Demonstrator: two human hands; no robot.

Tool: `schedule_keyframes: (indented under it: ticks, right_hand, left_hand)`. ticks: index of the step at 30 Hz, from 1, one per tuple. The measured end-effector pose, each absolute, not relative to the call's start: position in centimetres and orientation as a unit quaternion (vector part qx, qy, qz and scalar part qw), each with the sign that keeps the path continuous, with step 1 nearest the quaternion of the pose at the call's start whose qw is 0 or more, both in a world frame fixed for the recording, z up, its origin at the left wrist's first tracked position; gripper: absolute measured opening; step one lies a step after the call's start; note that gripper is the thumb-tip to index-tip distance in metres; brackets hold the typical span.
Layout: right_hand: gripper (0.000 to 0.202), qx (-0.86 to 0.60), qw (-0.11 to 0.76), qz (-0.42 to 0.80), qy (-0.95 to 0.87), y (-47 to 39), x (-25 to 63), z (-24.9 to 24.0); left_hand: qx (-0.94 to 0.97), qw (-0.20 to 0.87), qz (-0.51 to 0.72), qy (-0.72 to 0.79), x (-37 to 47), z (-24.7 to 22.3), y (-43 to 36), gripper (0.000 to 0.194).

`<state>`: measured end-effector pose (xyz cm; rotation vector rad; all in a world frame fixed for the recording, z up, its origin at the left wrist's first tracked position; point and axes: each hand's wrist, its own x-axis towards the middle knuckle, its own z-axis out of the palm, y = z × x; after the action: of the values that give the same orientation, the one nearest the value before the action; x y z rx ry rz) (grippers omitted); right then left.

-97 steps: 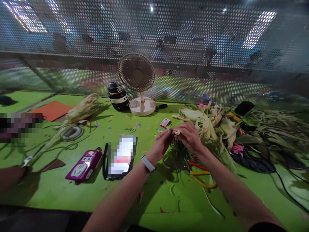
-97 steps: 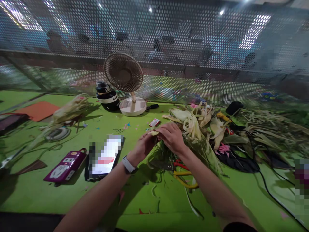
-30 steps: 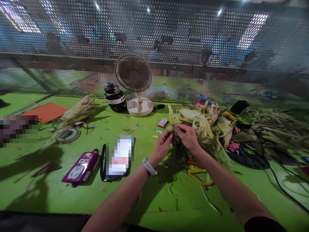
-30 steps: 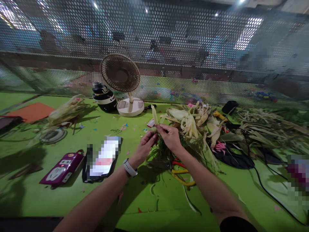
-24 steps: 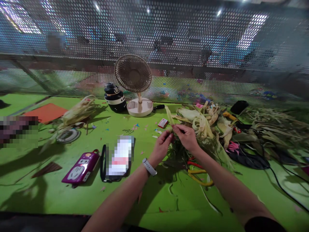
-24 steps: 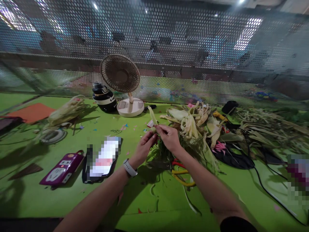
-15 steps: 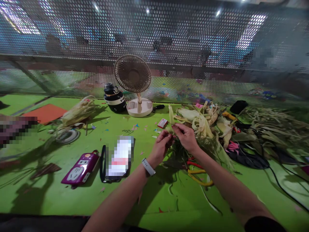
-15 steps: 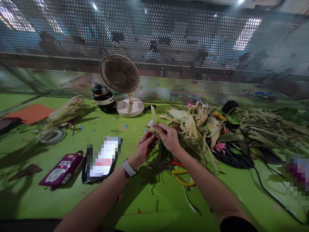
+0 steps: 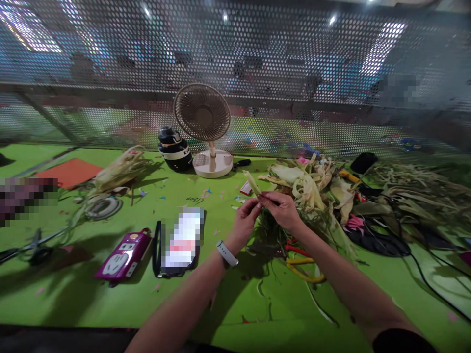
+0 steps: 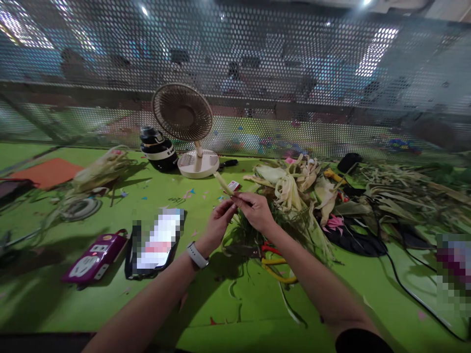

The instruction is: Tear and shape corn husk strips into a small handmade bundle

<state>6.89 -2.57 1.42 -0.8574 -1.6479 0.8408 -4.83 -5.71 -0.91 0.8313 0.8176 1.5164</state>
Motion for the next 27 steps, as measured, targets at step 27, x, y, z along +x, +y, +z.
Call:
schedule_keyframes:
  ticks: [27]
  right_hand:
    - [0.036,-0.415,0.548,0.396,-0.609,-2.3,6.2,0.6]
  left_hand:
    - [0.201,0.664,0.647,0.316,-4.8,-0.3,-6.2,0.029]
